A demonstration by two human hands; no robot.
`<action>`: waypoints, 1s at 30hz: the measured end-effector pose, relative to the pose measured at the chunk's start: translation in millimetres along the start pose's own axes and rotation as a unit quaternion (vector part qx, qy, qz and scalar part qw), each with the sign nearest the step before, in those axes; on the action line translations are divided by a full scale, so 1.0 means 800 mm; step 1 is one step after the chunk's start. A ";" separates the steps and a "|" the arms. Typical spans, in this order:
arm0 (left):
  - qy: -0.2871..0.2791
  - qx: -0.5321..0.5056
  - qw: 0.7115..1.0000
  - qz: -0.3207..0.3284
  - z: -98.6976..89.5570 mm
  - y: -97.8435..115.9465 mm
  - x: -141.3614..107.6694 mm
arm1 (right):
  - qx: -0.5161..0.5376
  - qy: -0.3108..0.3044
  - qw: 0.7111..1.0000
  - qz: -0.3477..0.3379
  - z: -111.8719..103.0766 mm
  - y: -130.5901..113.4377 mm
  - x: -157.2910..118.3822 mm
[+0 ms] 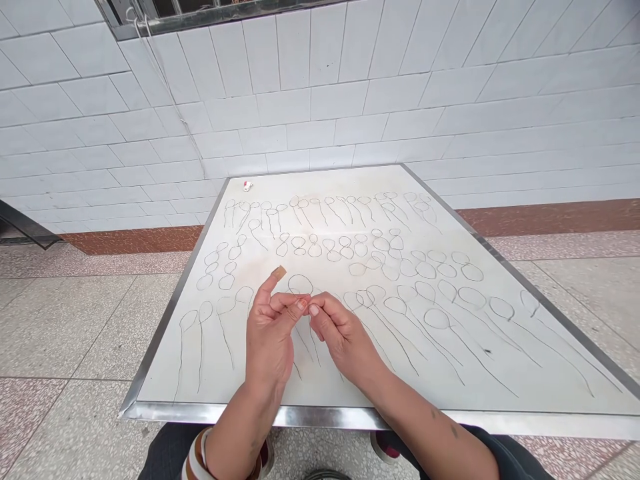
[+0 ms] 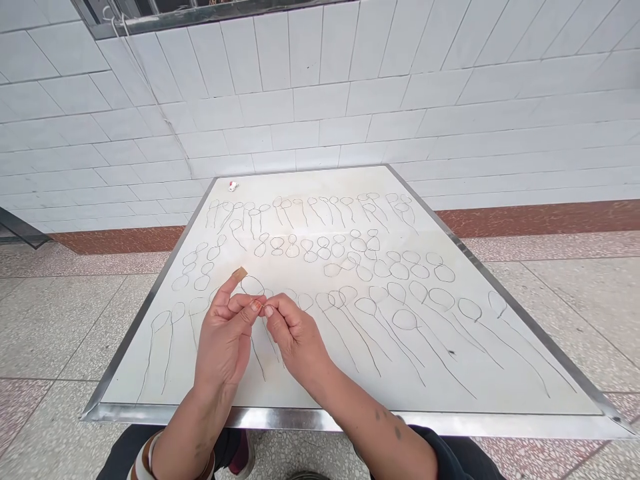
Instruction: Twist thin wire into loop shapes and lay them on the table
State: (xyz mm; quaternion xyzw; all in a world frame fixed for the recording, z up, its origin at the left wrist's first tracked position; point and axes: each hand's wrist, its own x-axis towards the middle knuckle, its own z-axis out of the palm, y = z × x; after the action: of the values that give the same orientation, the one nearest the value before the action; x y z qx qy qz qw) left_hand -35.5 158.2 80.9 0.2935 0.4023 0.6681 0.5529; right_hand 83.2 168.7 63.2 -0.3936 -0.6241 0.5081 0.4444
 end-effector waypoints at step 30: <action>-0.034 0.077 0.996 0.034 -0.006 0.003 -0.001 | 0.076 -0.077 0.991 0.082 -0.024 -0.008 0.004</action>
State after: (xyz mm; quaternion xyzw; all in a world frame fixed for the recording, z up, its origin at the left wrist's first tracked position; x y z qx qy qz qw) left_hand -40.2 156.2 80.6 0.3712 0.4237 0.6432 0.5187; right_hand 100.5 176.2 72.0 -0.3679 -0.5815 0.6179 0.3804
